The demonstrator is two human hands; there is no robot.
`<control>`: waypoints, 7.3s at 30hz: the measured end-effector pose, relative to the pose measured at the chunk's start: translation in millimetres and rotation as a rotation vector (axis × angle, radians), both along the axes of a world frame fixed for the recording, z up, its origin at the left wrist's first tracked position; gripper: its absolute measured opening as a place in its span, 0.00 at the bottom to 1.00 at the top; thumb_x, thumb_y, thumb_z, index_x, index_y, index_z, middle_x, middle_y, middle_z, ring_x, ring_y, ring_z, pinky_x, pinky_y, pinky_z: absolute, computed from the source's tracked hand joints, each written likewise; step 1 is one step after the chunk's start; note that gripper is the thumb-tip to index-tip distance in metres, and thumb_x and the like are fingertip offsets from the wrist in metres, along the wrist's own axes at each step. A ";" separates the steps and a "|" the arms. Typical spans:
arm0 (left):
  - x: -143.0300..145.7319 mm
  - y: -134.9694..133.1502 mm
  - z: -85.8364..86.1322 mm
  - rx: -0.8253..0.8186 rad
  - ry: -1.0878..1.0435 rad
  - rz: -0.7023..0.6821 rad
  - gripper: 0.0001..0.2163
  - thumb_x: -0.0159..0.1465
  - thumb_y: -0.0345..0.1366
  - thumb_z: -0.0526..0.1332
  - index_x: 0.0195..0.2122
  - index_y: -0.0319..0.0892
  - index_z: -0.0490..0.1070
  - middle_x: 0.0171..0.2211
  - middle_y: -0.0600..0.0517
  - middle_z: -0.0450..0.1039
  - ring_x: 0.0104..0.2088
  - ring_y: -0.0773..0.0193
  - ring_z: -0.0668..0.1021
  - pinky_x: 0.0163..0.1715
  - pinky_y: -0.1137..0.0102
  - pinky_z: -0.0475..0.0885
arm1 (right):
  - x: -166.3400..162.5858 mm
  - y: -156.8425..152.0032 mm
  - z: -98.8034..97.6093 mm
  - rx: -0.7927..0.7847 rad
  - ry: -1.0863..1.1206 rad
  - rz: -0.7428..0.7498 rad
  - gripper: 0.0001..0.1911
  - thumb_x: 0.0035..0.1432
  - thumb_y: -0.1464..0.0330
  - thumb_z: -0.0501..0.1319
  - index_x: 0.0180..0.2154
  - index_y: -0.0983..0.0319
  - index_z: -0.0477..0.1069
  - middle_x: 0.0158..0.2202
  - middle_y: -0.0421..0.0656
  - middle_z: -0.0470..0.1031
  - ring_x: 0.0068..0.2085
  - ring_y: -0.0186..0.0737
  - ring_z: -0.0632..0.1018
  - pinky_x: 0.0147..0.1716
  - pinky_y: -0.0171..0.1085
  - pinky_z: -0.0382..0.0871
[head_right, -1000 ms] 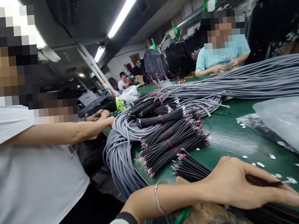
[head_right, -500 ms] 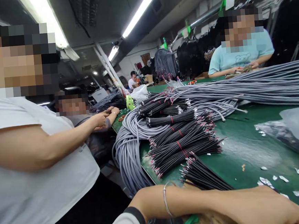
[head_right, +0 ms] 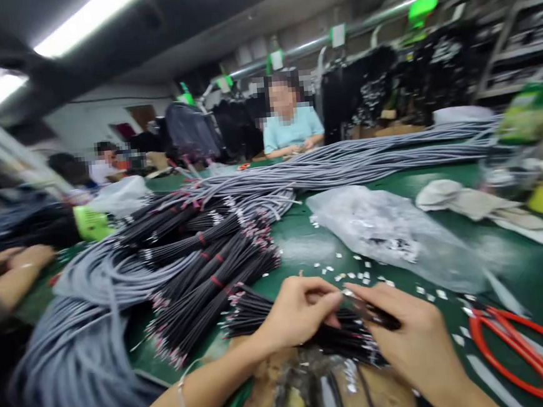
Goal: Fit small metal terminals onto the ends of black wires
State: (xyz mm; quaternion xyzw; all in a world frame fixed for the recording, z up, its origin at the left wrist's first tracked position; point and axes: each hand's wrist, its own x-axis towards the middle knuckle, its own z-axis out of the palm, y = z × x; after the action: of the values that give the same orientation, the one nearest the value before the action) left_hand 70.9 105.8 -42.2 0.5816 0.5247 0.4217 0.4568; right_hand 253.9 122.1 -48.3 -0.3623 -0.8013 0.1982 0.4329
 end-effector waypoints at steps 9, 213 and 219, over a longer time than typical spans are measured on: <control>-6.9 -8.4 17.6 0.026 0.003 0.041 0.09 0.56 0.39 0.59 0.27 0.37 0.69 0.17 0.52 0.69 0.19 0.67 0.74 0.21 0.75 0.69 | -21.7 -8.3 13.4 -0.063 -0.008 0.060 0.18 0.54 0.74 0.54 0.46 0.59 0.72 0.28 0.41 0.74 0.28 0.36 0.74 0.29 0.35 0.71; -13.2 -6.3 21.8 0.290 0.968 -0.355 0.09 0.61 0.39 0.56 0.38 0.46 0.73 0.33 0.52 0.66 0.35 0.64 0.70 0.37 0.69 0.66 | -6.7 -0.7 22.9 -0.489 -0.513 0.099 0.15 0.45 0.78 0.54 0.38 0.62 0.62 0.31 0.43 0.69 0.34 0.40 0.70 0.29 0.33 0.59; -12.9 -5.6 24.5 0.268 0.986 -0.374 0.09 0.61 0.39 0.56 0.39 0.43 0.71 0.34 0.51 0.66 0.36 0.63 0.70 0.37 0.68 0.66 | -7.3 0.6 21.8 -0.482 -0.318 0.084 0.12 0.49 0.77 0.53 0.37 0.61 0.62 0.32 0.41 0.68 0.36 0.39 0.70 0.33 0.35 0.61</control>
State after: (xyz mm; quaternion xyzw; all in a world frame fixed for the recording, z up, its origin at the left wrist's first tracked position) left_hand 58.1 100.2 -17.7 0.8470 0.5059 0.0737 0.1459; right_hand 246.6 122.7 -26.4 -0.4476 -0.8033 0.3412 0.1948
